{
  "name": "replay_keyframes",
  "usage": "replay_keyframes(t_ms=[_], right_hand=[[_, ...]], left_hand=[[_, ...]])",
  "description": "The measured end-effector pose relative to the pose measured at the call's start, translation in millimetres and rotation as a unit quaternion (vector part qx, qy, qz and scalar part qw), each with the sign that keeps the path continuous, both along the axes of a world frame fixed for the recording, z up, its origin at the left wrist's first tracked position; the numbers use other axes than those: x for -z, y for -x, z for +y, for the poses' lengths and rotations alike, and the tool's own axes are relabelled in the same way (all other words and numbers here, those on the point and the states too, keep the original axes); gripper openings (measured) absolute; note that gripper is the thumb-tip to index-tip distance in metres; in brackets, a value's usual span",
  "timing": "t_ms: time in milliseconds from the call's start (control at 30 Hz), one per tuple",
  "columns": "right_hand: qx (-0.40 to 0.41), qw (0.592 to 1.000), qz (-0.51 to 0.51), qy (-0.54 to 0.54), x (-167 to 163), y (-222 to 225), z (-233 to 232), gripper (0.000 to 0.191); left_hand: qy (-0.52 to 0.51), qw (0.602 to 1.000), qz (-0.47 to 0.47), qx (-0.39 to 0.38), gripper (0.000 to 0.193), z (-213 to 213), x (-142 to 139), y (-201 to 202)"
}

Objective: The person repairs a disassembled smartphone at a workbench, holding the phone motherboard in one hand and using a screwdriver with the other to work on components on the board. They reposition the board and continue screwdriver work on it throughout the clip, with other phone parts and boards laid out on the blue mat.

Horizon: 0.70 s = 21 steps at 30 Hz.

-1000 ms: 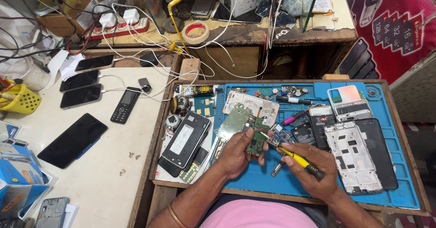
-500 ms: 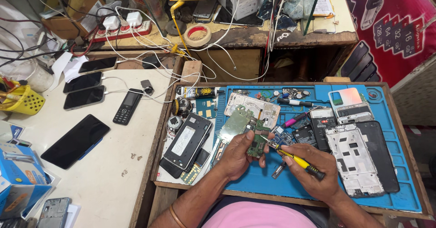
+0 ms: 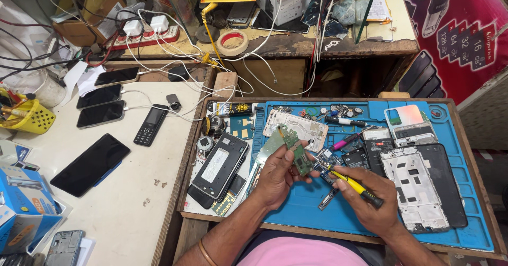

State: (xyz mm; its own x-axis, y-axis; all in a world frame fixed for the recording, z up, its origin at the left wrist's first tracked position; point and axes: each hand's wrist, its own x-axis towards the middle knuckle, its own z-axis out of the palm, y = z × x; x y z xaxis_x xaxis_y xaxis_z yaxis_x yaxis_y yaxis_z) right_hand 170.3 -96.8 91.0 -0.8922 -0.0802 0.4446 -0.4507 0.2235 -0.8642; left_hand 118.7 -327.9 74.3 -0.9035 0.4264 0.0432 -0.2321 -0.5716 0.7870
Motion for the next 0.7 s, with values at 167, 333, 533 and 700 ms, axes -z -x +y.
replay_keyframes(t_ms=[167, 333, 533, 700], right_hand=[[-0.009, 1.000, 0.012, -0.005, -0.2, 0.8, 0.1, 0.029], [-0.006, 1.000, 0.023, -0.010, -1.0, 2.6, -1.0, 0.029], [-0.006, 1.000, 0.013, 0.004, 0.5, 2.0, -2.1, 0.029], [-0.019, 0.999, 0.032, -0.008, 0.9, 2.1, -0.3, 0.029]], left_hand=[[0.006, 1.000, 0.010, -0.005, 0.064, 0.5, -4.6, 1.1], [-0.010, 1.000, 0.006, 0.001, 0.065, -0.7, -3.6, 2.4], [-0.017, 0.999, -0.001, 0.039, 0.067, -2.8, 2.7, 0.9], [-0.010, 0.998, -0.004, 0.069, 0.068, -3.6, 6.6, -0.2]])
